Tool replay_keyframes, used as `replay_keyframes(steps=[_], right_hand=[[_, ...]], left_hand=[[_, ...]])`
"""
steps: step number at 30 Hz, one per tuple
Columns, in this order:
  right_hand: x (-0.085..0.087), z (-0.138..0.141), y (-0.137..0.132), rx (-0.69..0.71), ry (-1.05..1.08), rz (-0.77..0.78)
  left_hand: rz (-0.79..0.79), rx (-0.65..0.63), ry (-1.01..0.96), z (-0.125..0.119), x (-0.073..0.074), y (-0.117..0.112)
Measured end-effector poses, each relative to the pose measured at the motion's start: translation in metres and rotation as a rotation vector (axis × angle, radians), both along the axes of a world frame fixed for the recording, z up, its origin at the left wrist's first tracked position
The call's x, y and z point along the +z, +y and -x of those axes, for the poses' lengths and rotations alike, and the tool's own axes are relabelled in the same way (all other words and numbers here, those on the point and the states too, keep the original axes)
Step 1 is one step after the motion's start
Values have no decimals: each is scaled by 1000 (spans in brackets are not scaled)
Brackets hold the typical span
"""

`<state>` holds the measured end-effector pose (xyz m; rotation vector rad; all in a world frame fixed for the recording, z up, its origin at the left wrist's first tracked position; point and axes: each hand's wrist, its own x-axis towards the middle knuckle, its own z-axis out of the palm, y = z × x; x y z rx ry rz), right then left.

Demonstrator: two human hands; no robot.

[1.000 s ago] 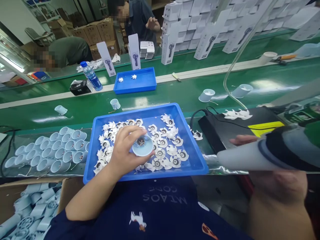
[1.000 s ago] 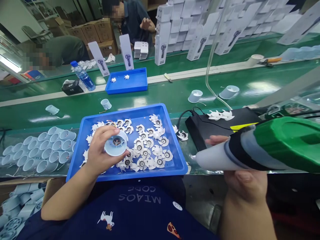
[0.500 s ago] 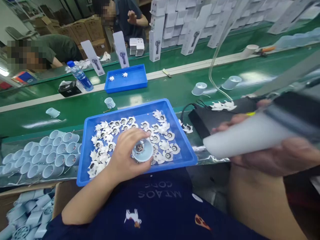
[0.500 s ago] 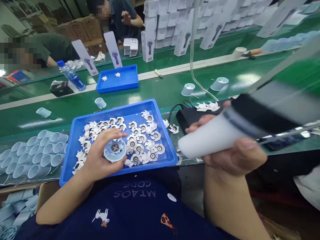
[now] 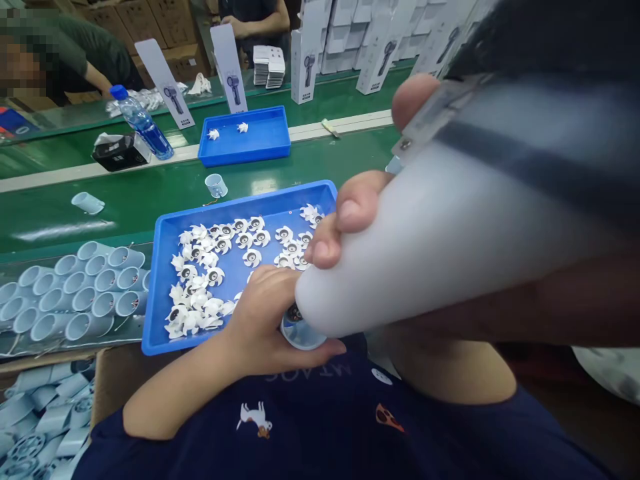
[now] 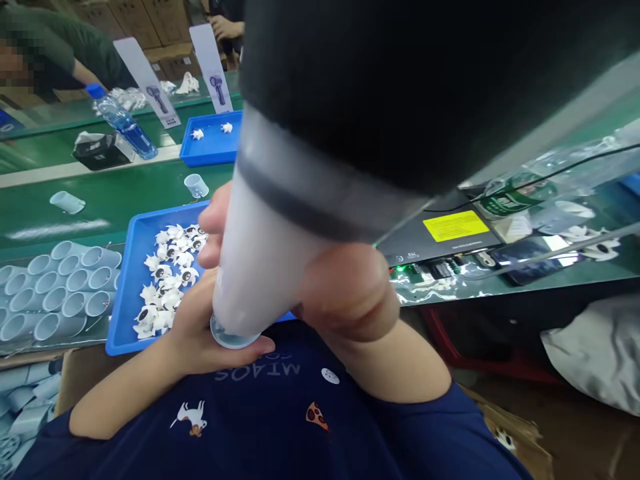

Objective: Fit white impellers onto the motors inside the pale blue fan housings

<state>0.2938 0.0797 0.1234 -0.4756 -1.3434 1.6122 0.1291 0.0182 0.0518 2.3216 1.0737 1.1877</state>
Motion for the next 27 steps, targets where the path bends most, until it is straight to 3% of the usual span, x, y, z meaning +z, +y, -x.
replay_keyframes(steps=[3,6,9,11,15,22,27], right_hand=[[-7,-5,0,132,122,116],[-18,-8,-1,157,144,52],[-24,-2,-4,137,211,-9],[-25,7,-7,52,253,-28],[-28,25,-9,-73,266,16],[-37,38,2,-103,191,63],[-40,41,-1,-134,155,101]], left_hand=[[16,1,-15,2,-2,-2],[24,16,-33,3,-3,-2],[60,17,-61,4,-4,-2],[109,21,-86,6,-5,-2],[281,37,-147,8,-7,-3],[753,68,-338,10,-13,-2],[844,45,-376,13,-16,1]])
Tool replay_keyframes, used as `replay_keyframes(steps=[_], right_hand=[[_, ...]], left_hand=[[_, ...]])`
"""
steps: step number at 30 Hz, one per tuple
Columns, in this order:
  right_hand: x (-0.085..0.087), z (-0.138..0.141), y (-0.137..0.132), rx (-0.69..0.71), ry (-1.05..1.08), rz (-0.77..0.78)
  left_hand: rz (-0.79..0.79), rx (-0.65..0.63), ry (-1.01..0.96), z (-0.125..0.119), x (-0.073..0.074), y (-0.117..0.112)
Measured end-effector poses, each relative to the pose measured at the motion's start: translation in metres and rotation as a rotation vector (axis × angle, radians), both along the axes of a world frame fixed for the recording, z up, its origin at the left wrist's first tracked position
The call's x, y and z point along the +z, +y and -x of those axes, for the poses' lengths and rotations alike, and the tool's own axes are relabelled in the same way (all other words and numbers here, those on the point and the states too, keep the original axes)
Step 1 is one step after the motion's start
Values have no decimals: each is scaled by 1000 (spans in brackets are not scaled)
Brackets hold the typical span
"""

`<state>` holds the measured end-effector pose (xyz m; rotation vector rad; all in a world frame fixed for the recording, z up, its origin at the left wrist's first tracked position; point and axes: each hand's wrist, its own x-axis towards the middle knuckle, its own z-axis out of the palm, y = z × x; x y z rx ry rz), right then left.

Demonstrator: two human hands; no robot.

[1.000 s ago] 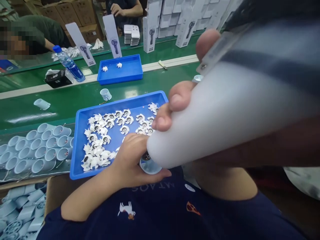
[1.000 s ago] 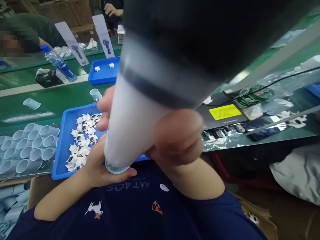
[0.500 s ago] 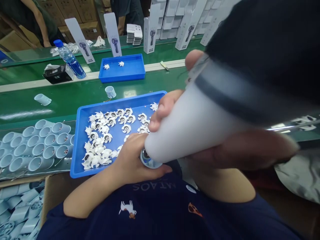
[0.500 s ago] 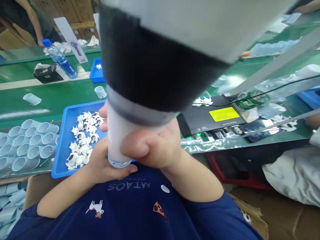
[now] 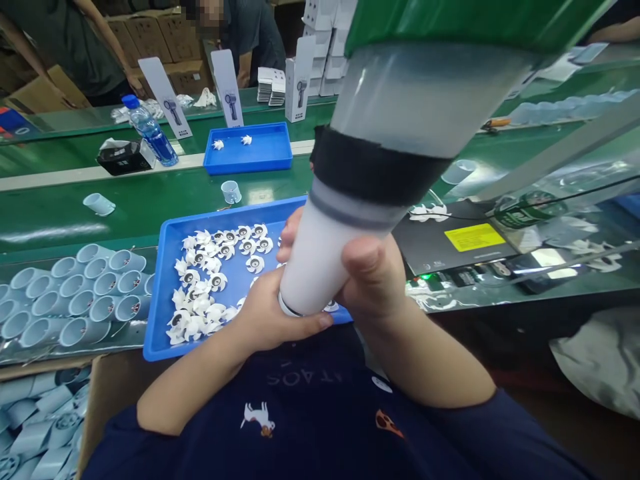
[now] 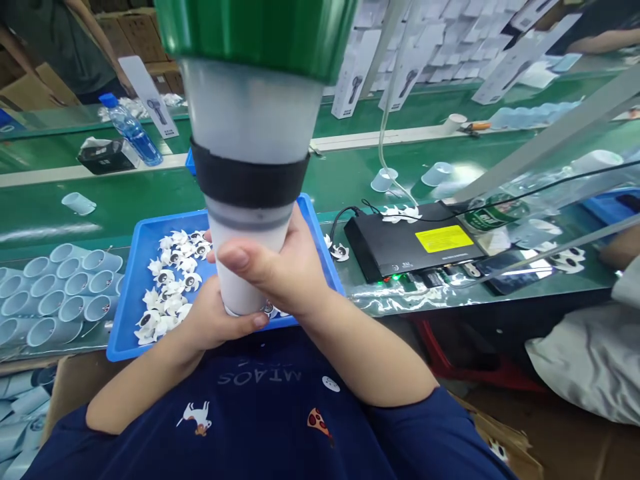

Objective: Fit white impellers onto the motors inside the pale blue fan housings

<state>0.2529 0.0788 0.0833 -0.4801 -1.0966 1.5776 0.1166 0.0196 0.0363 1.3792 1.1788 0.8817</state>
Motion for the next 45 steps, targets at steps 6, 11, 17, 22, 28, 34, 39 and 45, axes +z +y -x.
replay_keyframes(steps=[6,11,17,22,28,34,39,45], right_hand=[[5,-6,11,16,67,28],[20,-20,13,-83,135,70],[8,-19,6,-45,139,-58],[7,-17,1,-60,69,-33],[9,-18,0,-50,37,-8],[-1,-16,0,-55,67,-92],[1,-12,3,-70,67,-41],[5,-41,17,-101,60,27]], left_hand=[[2,-50,41,0,-5,4],[-275,-85,251,0,-9,0],[-551,-31,316,-1,0,-4],[-530,-27,302,-4,2,-5],[-496,-5,309,-5,0,-6],[-489,-2,279,-5,-3,-7],[-370,-27,253,-3,4,-9],[-103,-255,393,16,13,-3]])
